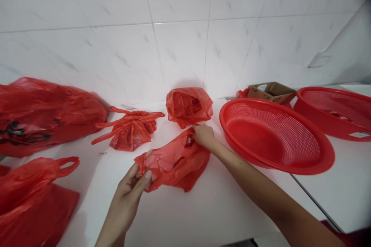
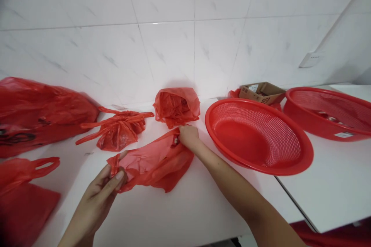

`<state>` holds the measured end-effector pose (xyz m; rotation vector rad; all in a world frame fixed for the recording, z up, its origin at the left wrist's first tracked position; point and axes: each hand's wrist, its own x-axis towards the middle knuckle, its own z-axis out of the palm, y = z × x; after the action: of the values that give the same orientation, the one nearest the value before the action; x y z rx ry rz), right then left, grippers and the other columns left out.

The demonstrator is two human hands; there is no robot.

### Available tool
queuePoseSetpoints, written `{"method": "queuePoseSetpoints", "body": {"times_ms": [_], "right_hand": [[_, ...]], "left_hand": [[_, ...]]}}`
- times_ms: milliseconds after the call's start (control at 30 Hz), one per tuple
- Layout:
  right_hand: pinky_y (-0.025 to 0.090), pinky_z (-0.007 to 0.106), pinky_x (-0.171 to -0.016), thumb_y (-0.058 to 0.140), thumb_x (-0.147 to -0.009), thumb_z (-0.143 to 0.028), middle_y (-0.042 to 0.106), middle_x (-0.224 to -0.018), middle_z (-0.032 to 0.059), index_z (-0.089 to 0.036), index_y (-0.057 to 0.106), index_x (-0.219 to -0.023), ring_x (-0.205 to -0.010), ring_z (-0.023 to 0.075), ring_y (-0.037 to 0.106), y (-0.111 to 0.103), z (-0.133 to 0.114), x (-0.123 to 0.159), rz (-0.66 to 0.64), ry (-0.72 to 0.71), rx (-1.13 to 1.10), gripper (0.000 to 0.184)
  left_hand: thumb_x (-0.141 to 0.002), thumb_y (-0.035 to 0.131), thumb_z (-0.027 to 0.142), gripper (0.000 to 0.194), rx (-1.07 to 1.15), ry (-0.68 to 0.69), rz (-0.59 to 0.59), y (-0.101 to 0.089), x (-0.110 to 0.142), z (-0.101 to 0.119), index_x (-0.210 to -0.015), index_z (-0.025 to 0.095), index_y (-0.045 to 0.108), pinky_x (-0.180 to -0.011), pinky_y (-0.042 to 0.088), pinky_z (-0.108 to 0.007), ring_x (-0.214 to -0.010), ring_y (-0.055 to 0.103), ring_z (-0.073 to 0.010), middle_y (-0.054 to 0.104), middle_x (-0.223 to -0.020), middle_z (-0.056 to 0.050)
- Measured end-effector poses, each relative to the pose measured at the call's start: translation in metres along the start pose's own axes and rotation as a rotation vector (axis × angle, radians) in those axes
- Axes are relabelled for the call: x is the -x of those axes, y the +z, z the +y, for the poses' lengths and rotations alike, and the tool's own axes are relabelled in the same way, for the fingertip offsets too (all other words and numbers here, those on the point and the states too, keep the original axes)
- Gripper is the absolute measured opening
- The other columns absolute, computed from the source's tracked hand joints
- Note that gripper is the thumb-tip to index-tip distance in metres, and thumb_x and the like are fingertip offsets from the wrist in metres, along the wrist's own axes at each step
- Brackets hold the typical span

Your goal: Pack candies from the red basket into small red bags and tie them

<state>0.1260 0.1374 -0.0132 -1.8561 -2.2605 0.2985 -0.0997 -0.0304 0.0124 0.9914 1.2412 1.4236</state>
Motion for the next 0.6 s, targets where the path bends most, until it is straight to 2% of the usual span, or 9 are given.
{"method": "queuePoseSetpoints", "body": {"times_ms": [100, 167, 300, 367, 467, 533, 600], "right_hand": [[0.045, 0.027, -0.075, 0.043, -0.086, -0.016, 0.069, -0.098, 0.0072, -0.019, 0.06, -0.095, -0.092, 0.0188, 0.064, -0.024, -0.003, 0.011, 0.092, -0.034, -0.116, 0.019], [0.046, 0.025, -0.073, 0.035, -0.087, -0.016, 0.068, -0.098, 0.0034, -0.021, 0.053, -0.1, -0.088, 0.0146, 0.064, -0.046, -0.002, 0.021, 0.156, -0.062, -0.269, 0.023], [0.048, 0.024, -0.063, 0.041, -0.085, -0.022, 0.061, -0.073, -0.0022, -0.022, 0.045, -0.1, -0.067, 0.0121, 0.061, -0.094, 0.003, 0.045, 0.306, -0.136, -0.952, 0.015], [0.047, 0.023, -0.058, 0.048, -0.086, -0.029, 0.054, -0.065, -0.0052, -0.024, 0.045, -0.099, -0.059, 0.011, 0.058, -0.111, 0.007, 0.057, 0.367, -0.144, -1.157, 0.014], [0.043, 0.021, -0.052, 0.055, -0.087, -0.036, 0.053, -0.062, -0.0056, -0.024, 0.049, -0.103, -0.054, 0.0092, 0.053, -0.123, 0.016, 0.071, 0.321, -0.11, -1.161, 0.021], [0.037, 0.018, -0.045, 0.061, -0.085, -0.039, 0.055, -0.062, -0.0044, -0.022, 0.053, -0.106, -0.05, 0.0079, 0.049, -0.127, 0.024, 0.078, 0.227, -0.079, -1.107, 0.028], [0.033, 0.018, -0.042, 0.064, -0.083, -0.041, 0.059, -0.065, -0.0028, -0.023, 0.055, -0.111, -0.049, 0.0076, 0.048, -0.13, 0.032, 0.084, 0.19, -0.063, -1.099, 0.034]], "left_hand": [[-0.077, 0.074, 0.035, 0.056, 0.054, -0.01, 0.05, -0.011, -0.009, 0.005, -0.13, 0.028, 0.057, -0.064, 0.042, -0.017, -0.062, 0.042, -0.0087, 0.044, -0.064, 0.006], [-0.076, 0.074, 0.033, 0.057, 0.112, 0.049, 0.118, -0.016, -0.015, 0.012, -0.13, 0.027, 0.057, -0.06, 0.041, -0.015, -0.061, 0.04, -0.0081, 0.043, -0.064, 0.006], [-0.074, 0.075, 0.026, 0.058, 0.164, 0.184, 0.172, -0.016, -0.018, 0.032, -0.13, 0.026, 0.058, -0.055, 0.038, -0.013, -0.057, 0.037, -0.0074, 0.041, -0.059, 0.006], [-0.075, 0.075, 0.024, 0.061, 0.138, 0.249, 0.185, -0.014, -0.016, 0.038, -0.133, 0.028, 0.056, -0.055, 0.039, -0.014, -0.057, 0.039, -0.0074, 0.042, -0.059, 0.007], [-0.073, 0.076, 0.03, 0.067, 0.04, 0.294, 0.171, -0.012, -0.012, 0.042, -0.135, 0.032, 0.052, -0.055, 0.041, -0.015, -0.057, 0.041, -0.0079, 0.045, -0.06, 0.006], [-0.071, 0.077, 0.034, 0.069, -0.033, 0.244, 0.16, -0.012, -0.01, 0.043, -0.135, 0.033, 0.052, -0.052, 0.041, -0.015, -0.057, 0.042, -0.0079, 0.047, -0.062, 0.006], [-0.07, 0.077, 0.033, 0.069, -0.055, 0.234, 0.168, -0.013, -0.009, 0.046, -0.135, 0.033, 0.053, -0.048, 0.04, -0.015, -0.054, 0.041, -0.0075, 0.046, -0.06, 0.006]]}}
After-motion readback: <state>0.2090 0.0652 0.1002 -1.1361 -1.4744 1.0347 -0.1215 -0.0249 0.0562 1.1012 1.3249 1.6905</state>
